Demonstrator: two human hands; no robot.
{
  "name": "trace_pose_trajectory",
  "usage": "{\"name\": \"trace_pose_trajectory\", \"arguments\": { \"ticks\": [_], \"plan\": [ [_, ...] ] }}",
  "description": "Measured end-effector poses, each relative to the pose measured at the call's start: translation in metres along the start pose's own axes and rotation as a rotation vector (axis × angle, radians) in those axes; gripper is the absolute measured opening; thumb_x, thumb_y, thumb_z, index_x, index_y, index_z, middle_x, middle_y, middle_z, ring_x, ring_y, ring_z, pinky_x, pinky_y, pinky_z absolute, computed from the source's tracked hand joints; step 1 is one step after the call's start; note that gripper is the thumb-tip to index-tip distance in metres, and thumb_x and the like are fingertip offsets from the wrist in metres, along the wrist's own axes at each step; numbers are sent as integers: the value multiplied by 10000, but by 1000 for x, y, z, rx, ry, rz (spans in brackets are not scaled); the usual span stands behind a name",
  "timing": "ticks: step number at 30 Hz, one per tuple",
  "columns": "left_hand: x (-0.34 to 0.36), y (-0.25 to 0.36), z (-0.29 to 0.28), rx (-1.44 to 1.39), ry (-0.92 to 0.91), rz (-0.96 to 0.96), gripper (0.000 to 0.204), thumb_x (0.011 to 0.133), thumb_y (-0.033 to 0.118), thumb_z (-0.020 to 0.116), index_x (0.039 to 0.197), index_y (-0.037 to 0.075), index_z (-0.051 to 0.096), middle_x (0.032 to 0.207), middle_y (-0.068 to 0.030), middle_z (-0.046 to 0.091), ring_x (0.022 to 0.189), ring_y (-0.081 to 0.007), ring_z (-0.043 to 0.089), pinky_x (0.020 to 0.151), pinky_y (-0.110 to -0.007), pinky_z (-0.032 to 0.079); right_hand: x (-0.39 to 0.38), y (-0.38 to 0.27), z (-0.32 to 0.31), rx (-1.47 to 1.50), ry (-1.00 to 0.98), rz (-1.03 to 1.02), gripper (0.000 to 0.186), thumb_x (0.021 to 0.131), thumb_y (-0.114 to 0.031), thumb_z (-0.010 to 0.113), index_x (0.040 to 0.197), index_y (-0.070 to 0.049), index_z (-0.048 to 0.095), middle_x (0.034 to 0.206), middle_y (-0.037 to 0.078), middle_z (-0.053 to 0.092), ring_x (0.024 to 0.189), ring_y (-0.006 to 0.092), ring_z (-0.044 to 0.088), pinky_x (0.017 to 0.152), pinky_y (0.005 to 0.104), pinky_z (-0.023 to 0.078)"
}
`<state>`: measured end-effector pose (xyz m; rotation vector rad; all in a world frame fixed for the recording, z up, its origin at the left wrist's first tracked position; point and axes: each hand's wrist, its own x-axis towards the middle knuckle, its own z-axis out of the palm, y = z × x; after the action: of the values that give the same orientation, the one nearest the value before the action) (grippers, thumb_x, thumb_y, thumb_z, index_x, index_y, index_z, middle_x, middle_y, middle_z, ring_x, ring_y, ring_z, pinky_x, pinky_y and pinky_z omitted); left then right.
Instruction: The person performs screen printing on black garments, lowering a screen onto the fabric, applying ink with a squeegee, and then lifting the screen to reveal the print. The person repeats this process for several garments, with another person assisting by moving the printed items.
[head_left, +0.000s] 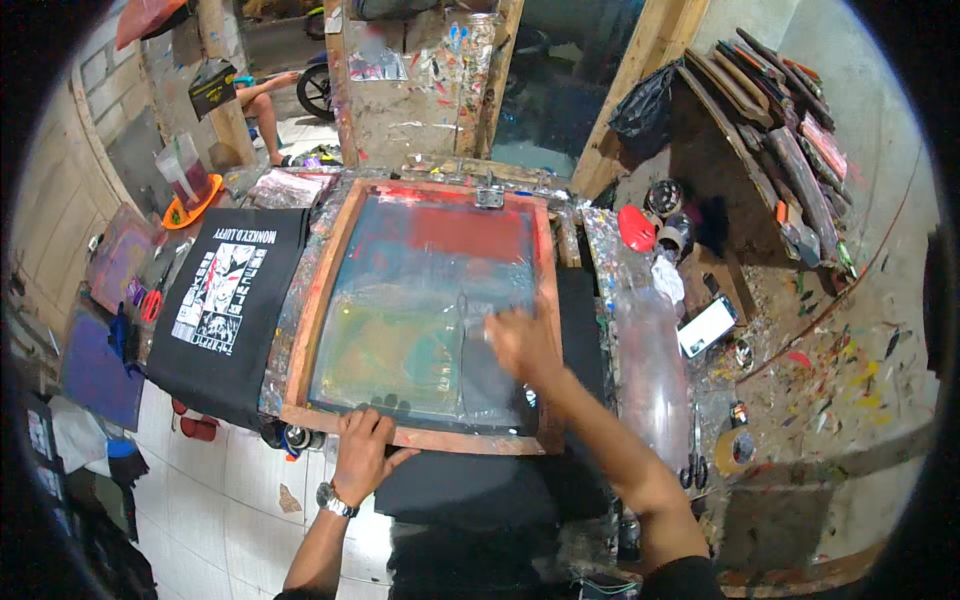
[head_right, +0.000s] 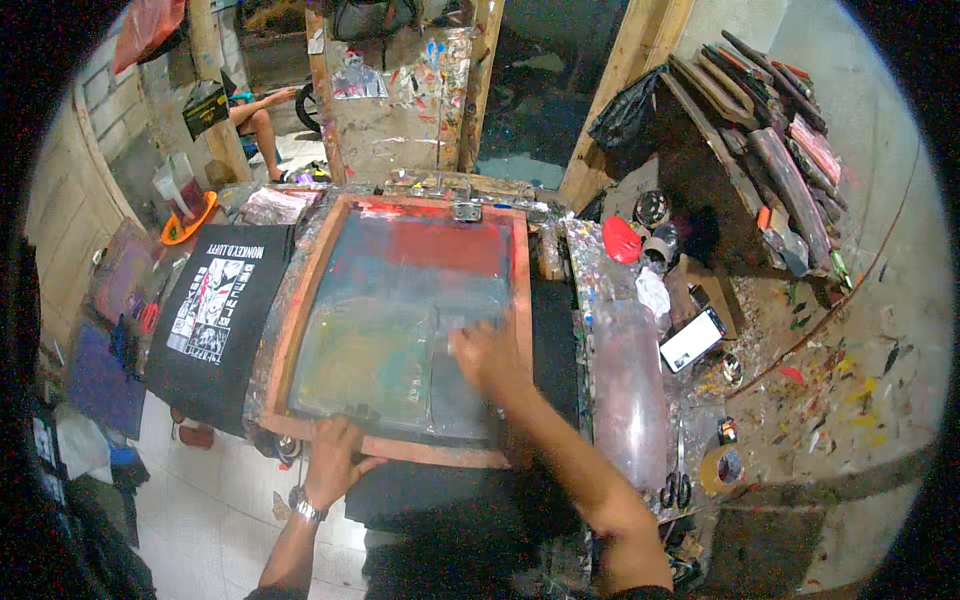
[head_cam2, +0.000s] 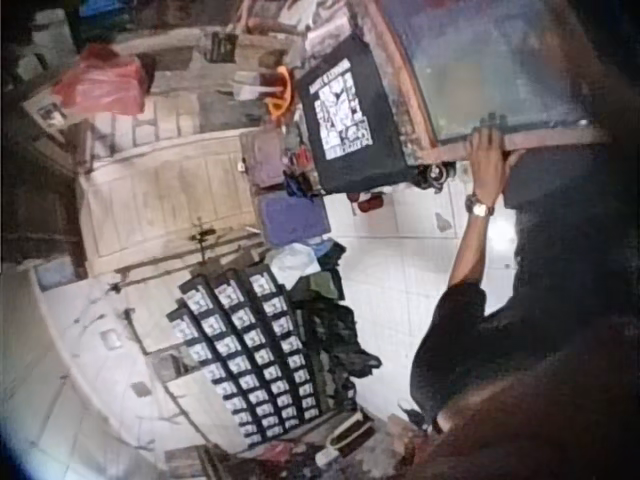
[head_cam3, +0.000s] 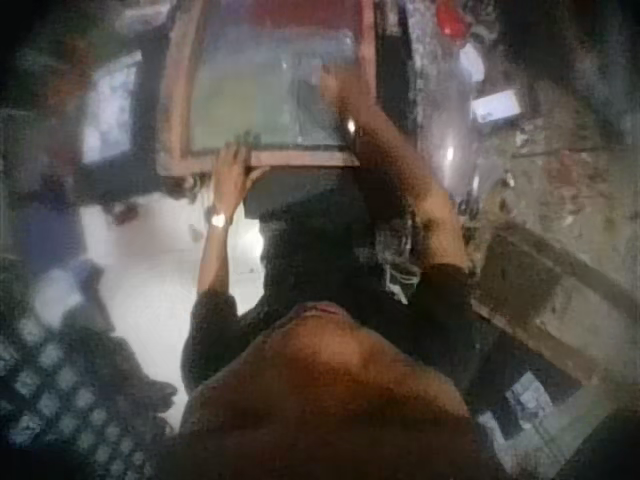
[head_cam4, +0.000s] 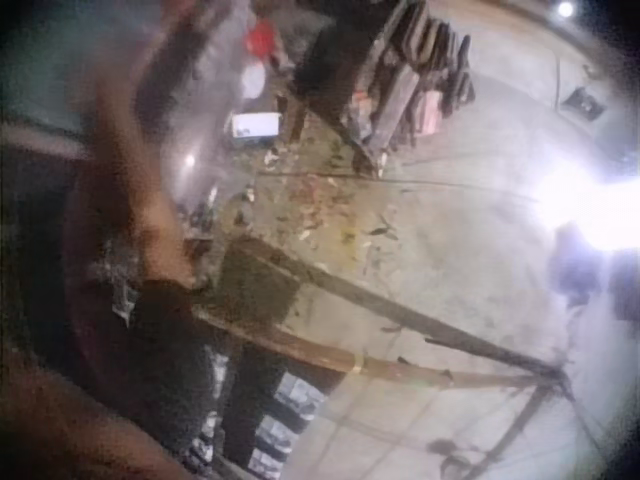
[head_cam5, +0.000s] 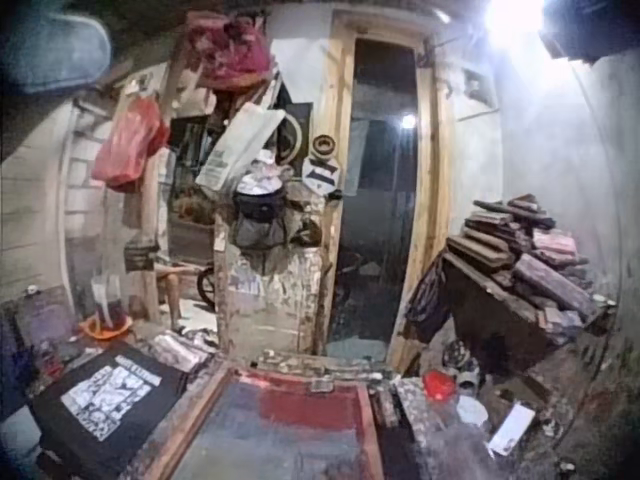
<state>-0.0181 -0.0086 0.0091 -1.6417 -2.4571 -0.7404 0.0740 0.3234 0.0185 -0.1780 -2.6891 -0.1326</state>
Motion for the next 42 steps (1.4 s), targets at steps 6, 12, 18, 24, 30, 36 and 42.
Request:
{"name": "trace_pose_trajectory", "arguments": {
  "ticks": [6,12,18,24,30,36,42],
  "plan": [
    [2,0,1,3,-14,-23,473,702,372,890,919,59,609,925,-117,512,942,-333,522,898,-466,391,99,51,-14,0,-384,189,371,950,-340,663,1246,-122,620,1017,140,751,973,360,722,1017,604,404],
    [-3,1,5,-17,9,-31,464,697,379,882,899,65,606,911,-115,502,938,-329,513,890,-464,380,7,5,-14,168,-198,57,314,943,-257,630,1230,-132,642,956,139,746,930,338,726,1064,611,388],
    [3,11,-1,-42,36,-75,484,656,354,905,922,30,664,916,-123,537,950,-338,529,883,-466,395,-79,-82,-88,121,-352,21,231,917,-208,640,1128,-113,644,962,108,696,954,314,711,1085,647,372],
    [16,4,-31,42,59,-25,518,659,428,905,946,40,719,914,-95,608,936,-306,576,866,-438,412,-69,-117,-119,94,70,187,442,818,-445,772,1058,-94,652,961,81,607,894,279,600,999,627,398],
    [76,64,-115,273,634,144,450,755,401,870,986,52,706,889,-97,607,857,-317,577,815,-459,417,-4,-83,-176,-74,419,167,542,808,-580,764,903,-61,640,905,86,594,850,274,587,940,515,425],
    [46,176,68,-373,-107,93,692,948,390,707,1500,36,487,1526,-335,419,1495,-508,276,1210,-577,262,130,-24,-279,-118,476,171,651,874,-614,686,917,35,703,868,219,711,872,390,700,772,462,573],
    [162,116,67,-893,-187,-69,254,966,99,654,1208,29,683,1285,-197,684,1233,-338,644,1013,-432,522,175,25,-301,-69,445,173,688,899,-636,655,837,46,723,799,303,688,825,485,691,749,547,547]
  ]
}}
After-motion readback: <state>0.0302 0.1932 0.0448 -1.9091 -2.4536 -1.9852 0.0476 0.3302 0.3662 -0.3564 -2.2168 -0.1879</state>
